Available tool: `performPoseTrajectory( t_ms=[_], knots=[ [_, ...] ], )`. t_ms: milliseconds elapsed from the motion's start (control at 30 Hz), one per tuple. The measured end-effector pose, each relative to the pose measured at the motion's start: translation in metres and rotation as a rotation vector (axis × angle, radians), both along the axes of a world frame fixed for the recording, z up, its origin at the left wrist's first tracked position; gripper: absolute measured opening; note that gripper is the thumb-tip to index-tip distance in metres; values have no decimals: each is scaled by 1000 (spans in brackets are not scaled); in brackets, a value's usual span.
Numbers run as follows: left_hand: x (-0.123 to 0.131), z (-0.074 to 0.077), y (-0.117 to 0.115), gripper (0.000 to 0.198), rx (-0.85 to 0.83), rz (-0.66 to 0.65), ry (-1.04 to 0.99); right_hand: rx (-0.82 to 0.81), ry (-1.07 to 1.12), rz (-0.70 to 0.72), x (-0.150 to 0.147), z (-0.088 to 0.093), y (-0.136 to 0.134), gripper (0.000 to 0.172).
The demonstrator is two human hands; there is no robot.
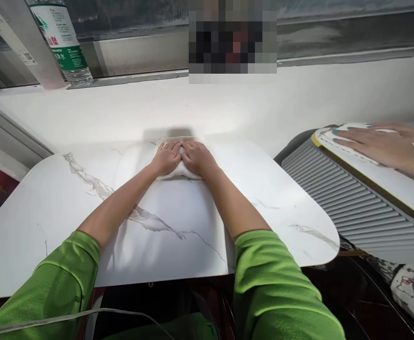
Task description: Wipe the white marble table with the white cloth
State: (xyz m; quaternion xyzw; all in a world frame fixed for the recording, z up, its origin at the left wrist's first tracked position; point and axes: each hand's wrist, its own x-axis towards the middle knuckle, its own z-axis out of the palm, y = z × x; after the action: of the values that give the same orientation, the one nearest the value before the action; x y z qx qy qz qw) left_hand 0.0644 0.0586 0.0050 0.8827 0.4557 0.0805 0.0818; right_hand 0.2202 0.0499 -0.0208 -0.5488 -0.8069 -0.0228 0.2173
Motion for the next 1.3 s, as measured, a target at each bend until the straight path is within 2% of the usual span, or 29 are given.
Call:
performPoseTrajectory(
  t_ms=[133,300,467,600,800,900,1000,1100,1200,1300],
  knots=[
    [0,-1,-5,56,-2,24,1,-9,-29,-35,-3,0,-5,50],
    [-4,1,-33,55,-2,48,18,-7,-39,-47,-9,0,-35,52],
    [-11,4,-80,56,-10,25,41,-16,-63,-24,-12,1,-86,54],
    [-8,5,-124,57,-18,-20,64,0,-85,12,-2,-3,-130,55],
    [20,7,-193,60,57,-64,125,-10,-9,111,36,-6,-188,51],
    [40,8,-213,61,106,-107,137,-73,59,74,54,-2,-212,47],
    [58,8,-214,61,109,-143,111,-47,53,-48,65,-1,-223,46],
    [73,6,-199,62,90,-167,75,-23,34,-97,76,-1,-214,47],
    [87,4,-171,61,83,-160,42,-24,29,-113,89,-2,-185,50],
    [100,3,-132,61,45,-155,49,-22,27,-135,101,-4,-145,51]
  ],
)
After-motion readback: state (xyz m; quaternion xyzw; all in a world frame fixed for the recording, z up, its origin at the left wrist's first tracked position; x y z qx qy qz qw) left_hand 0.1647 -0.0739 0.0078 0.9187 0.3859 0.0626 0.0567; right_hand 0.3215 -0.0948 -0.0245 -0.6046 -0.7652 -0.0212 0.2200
